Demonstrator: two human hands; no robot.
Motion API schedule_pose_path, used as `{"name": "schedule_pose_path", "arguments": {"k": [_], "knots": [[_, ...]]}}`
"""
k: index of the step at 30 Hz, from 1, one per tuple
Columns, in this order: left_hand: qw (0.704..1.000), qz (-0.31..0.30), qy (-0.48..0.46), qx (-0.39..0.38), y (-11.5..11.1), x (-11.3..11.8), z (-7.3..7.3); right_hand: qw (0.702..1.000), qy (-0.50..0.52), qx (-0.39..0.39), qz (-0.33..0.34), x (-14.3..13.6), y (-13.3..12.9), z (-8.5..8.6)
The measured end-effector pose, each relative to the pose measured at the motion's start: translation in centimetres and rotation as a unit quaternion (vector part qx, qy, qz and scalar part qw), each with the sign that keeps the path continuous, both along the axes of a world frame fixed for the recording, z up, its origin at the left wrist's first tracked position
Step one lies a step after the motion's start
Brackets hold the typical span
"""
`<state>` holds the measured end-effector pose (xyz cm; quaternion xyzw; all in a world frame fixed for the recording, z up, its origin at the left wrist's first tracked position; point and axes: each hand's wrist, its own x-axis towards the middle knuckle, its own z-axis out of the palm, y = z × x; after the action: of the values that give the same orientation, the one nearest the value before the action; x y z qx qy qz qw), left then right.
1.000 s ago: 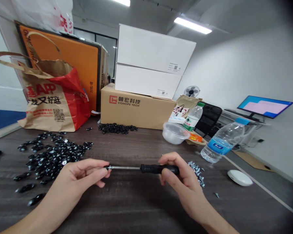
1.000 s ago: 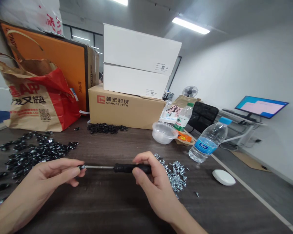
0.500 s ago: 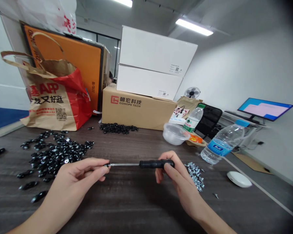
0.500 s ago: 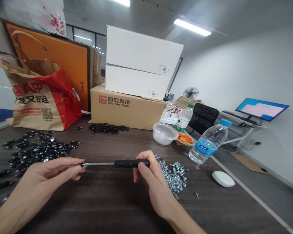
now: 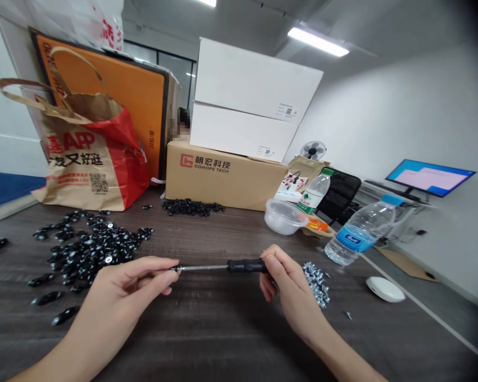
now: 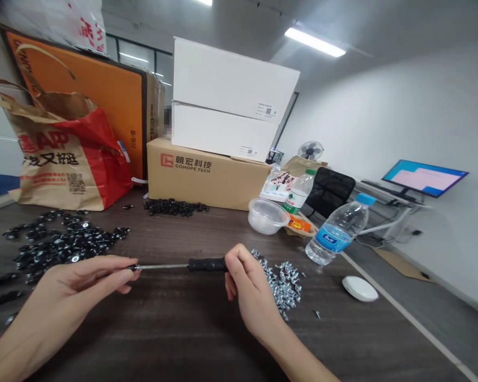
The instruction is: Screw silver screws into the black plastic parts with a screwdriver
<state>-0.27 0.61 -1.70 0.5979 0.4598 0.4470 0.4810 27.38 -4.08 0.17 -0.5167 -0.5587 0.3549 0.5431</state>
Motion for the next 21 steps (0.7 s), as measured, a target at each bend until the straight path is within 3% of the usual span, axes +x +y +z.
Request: {"name": "schedule_pose_path", "arguments": {"k": [7, 12, 17, 21], "knots": [[1.000, 0.009, 0.000, -0.001, -0.11, 0.06, 0.22, 0.997, 0.049, -0.021, 0.049, -0.14, -0.27, 0.16], [1.000, 0.009, 0.006, 0.002, -0.14, 0.03, 0.33, 1.000, -0.013, -0.012, 0.000, -0.14, -0.38, 0.22], [1.000, 0.006, 0.019, 0.019, -0.26, 0.13, 0.04, 0.998, 0.033, -0.022, 0.038, 0.04, -0.35, 0.21], [1.000, 0.009, 0.022, 0.015, -0.27, 0.14, -0.05, 1.000, 0.012, -0.017, -0.004, -0.11, -0.41, 0.23]]}}
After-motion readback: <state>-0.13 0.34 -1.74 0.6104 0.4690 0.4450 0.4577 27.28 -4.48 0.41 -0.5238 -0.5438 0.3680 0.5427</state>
